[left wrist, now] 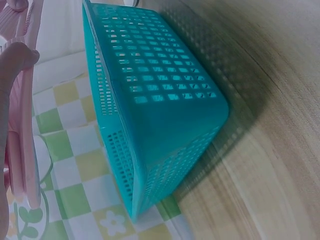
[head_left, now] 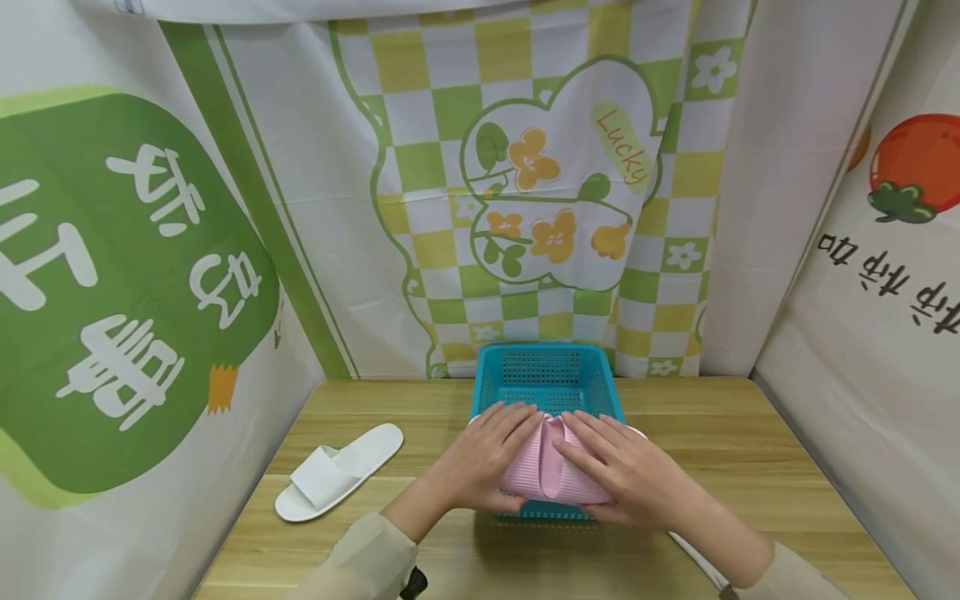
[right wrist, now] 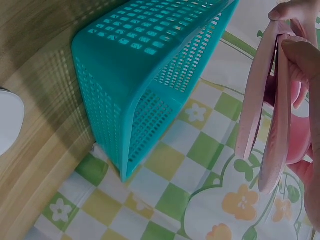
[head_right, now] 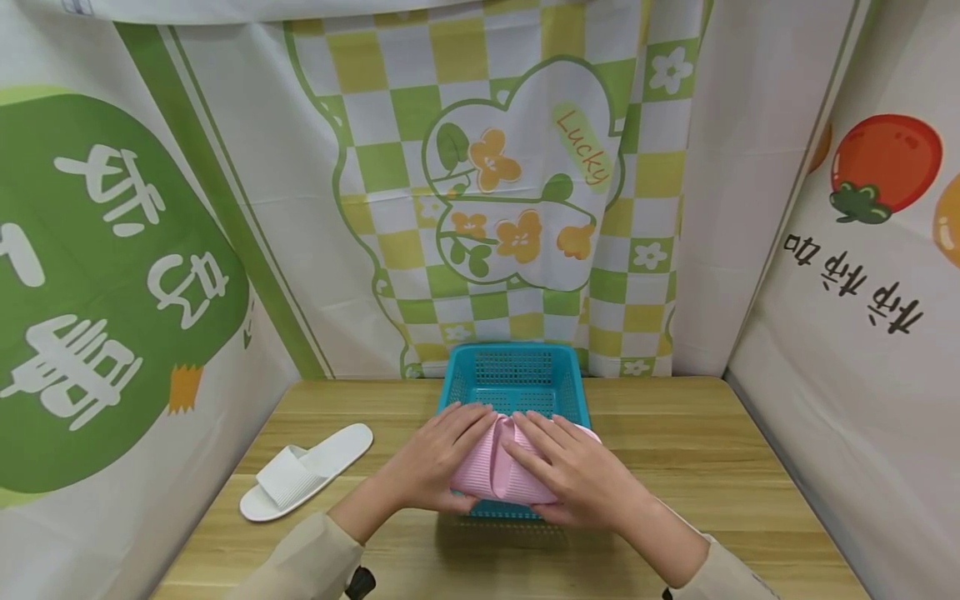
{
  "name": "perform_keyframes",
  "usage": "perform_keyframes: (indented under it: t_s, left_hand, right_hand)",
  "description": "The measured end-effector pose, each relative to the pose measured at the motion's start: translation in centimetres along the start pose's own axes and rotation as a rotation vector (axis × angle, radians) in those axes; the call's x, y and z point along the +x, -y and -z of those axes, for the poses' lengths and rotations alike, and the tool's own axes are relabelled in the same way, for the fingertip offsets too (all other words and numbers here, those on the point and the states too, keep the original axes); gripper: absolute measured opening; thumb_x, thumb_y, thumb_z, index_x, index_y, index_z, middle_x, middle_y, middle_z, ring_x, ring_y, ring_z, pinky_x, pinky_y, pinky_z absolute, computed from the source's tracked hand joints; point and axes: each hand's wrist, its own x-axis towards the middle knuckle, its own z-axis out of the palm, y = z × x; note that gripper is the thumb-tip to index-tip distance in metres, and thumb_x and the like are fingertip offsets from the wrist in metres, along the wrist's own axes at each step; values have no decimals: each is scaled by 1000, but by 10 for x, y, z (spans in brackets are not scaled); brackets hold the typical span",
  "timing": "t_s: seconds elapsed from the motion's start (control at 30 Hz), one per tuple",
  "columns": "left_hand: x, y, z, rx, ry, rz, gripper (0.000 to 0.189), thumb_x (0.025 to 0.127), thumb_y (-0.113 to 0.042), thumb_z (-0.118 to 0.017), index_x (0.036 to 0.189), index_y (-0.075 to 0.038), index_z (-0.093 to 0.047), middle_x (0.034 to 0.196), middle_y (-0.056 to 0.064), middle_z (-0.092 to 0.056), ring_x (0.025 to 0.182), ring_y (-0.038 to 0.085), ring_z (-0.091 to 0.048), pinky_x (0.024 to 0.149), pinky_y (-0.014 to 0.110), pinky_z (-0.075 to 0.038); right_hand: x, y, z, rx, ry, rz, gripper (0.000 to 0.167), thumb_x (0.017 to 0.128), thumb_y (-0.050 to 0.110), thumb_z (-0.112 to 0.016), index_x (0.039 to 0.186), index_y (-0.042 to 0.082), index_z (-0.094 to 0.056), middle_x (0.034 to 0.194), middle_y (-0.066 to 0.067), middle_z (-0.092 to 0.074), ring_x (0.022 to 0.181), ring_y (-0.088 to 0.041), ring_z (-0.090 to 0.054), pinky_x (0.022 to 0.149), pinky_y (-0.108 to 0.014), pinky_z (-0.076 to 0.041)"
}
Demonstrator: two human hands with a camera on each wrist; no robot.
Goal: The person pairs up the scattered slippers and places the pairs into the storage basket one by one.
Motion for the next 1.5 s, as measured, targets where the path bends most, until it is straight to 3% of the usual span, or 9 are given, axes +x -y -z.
perform_keyframes:
  t_s: [0.13, 0.2, 0.3, 0.4, 0.67, 0.87, 1.1, 1.33, 1.5]
  left_hand:
    - [-1, 1, -1, 16, 4, 1, 111, 59, -58, -76, 145, -1, -36, 145, 15, -42, 134, 30, -39, 111, 47, -28]
    - [0, 1, -1, 14, 4, 2, 111, 59, -57, -76, 146, -1, -36, 145, 15, -42, 134, 30, -40, 111, 47, -28]
    - [0, 2, -1, 11, -4, -6, 111, 59, -57, -76, 146, -2, -35, 145, 16, -43, 132, 32, -42, 109, 48, -31]
    - [1, 3, 0, 10, -14, -15, 111, 60, -57, -76, 146, -1, -35, 144, 17, -43, 131, 32, -42, 108, 48, -33]
    - [-2, 5, 4, 48, -50, -18, 110, 62, -59, -76, 145, 0, -36, 147, 18, -40, 135, 33, -39, 109, 50, -31]
    - [-8, 9, 6, 57, -43, -3, 111, 62, -60, -78, 145, 0, -36, 147, 19, -39, 135, 35, -39, 108, 52, -33]
    - [-22, 13, 6, 57, -44, 32, 111, 62, -61, -78, 145, 1, -37, 147, 20, -40, 136, 35, -36, 108, 54, -32]
    - [-37, 16, 8, 48, -60, 71, 112, 62, -61, -79, 144, 4, -37, 147, 23, -38, 135, 37, -37, 105, 56, -34]
    - [-47, 16, 5, 54, -46, 111, 109, 64, -62, -77, 143, 3, -39, 145, 22, -40, 132, 39, -40, 106, 56, -33]
  right_hand:
    - [0, 0, 0, 4, -11, -6, 71, 94, 58, -44, 140, 3, -49, 144, -24, -43, 128, -36, -47, 96, -51, -45]
    - [0, 0, -1, 10, -22, -8, 72, 90, 55, -54, 140, 3, -49, 144, -24, -44, 127, -37, -48, 95, -51, -46]
    - [0, -1, -1, 21, -43, -12, 82, 75, 48, -74, 139, 2, -50, 142, -24, -45, 124, -37, -50, 93, -51, -47]
    - [1, -1, -1, 26, -62, -15, 91, 64, 44, -83, 138, 1, -51, 141, -24, -47, 122, -38, -51, 92, -51, -48]
    - [2, -3, -1, 26, -75, -20, 91, 64, 43, -84, 138, 2, -51, 139, -24, -48, 122, -37, -51, 93, -51, -48]
    - [1, -5, -3, 21, -83, -36, 91, 63, 42, -85, 138, 3, -51, 140, -24, -48, 122, -37, -51, 92, -51, -48]
    - [0, -8, -3, 10, -83, -60, 73, 82, 48, -65, 138, 3, -51, 141, -24, -47, 123, -38, -50, 92, -53, -48]
    - [0, -8, -4, -9, -93, -86, 85, 64, 38, -81, 135, 1, -53, 139, -26, -48, 122, -40, -51, 90, -54, -48]
    - [-1, -11, -7, -7, -117, -110, 87, 62, 37, -83, 134, -1, -53, 138, -28, -48, 121, -41, -51, 90, -56, -48]
